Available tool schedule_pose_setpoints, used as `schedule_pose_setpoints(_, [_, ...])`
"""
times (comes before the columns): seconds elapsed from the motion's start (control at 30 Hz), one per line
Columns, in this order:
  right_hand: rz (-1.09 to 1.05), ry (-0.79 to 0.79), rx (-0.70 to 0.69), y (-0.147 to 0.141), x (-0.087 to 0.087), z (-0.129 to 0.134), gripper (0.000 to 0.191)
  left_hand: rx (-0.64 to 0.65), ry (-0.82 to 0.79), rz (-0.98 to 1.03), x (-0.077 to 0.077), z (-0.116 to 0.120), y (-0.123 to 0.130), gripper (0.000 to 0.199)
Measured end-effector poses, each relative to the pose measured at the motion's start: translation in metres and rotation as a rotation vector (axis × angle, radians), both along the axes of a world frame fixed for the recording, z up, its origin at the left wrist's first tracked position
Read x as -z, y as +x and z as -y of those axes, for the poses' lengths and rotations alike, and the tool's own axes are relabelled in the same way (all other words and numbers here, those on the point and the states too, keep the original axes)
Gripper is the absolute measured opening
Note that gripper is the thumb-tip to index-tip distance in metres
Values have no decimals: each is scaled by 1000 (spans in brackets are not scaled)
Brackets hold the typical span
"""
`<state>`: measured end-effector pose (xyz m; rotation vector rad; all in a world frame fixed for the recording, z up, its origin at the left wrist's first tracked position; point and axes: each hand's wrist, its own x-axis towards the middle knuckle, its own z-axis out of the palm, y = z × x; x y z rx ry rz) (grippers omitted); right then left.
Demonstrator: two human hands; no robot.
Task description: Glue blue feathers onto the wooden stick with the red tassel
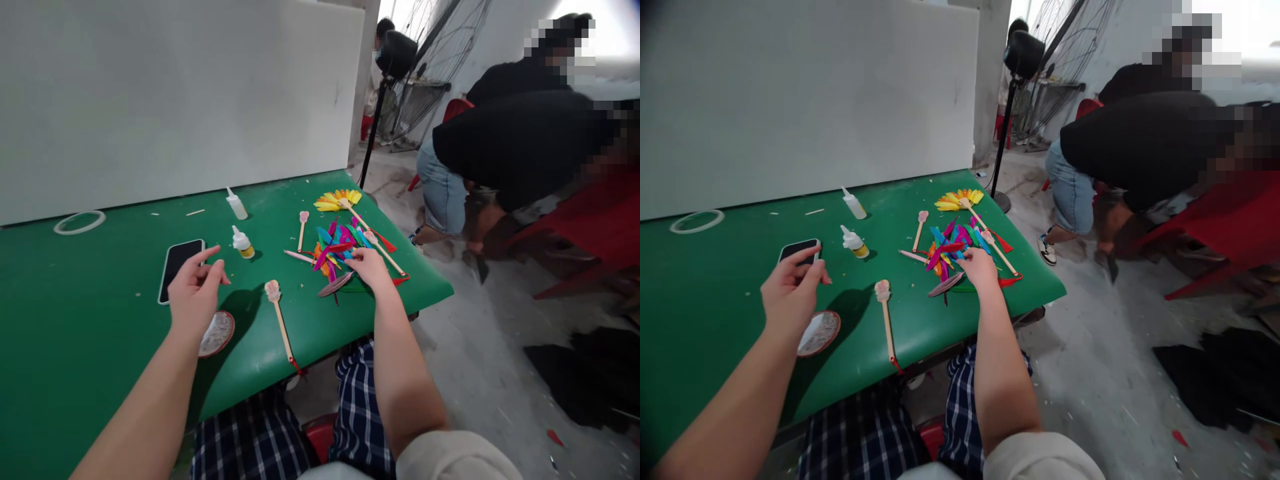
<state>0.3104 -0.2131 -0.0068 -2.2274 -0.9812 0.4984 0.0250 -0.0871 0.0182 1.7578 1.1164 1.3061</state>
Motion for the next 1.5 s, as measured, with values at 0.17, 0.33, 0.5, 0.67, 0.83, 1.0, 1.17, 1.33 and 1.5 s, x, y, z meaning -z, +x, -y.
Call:
schedule_pose_setpoints(0.17, [-86, 116, -4, 5, 5, 1, 18, 10, -7, -7, 0, 0, 0, 36])
schedule_pose_setpoints(0.33, [-137, 219, 14, 6, 0, 3, 21, 35, -1, -11, 0, 1, 1, 35])
schedule_pose_setpoints(0.5, [-203, 369, 101, 8, -5, 5, 23, 38, 11, -23, 3, 0, 1, 35])
schedule_pose_setpoints(0.67, [-321, 576, 237, 10, -8, 3, 29, 38, 52, -118, 4, 1, -2, 37])
schedule_pose_setpoints(0.83, [-421, 738, 338, 10, -11, 1, 40, 332, 203, -524, 1, 23, 5, 35])
schedule_pose_setpoints(1.0, [-362, 691, 284, 10, -12, 2, 40, 753, 458, -908, 10, 53, 12, 33])
schedule_pose_setpoints(1.17, [-141, 364, -8, 7, -14, 10, 28, 728, 448, -997, 25, 63, 4, 36])
schedule_pose_setpoints(1.33, [-114, 41, -379, 0, -14, 16, 25, 707, 456, -975, 35, 62, 1, 36])
schedule_pose_setpoints(1.5, [-52, -103, -478, -4, -10, 11, 23, 694, 475, -969, 38, 63, 7, 38])
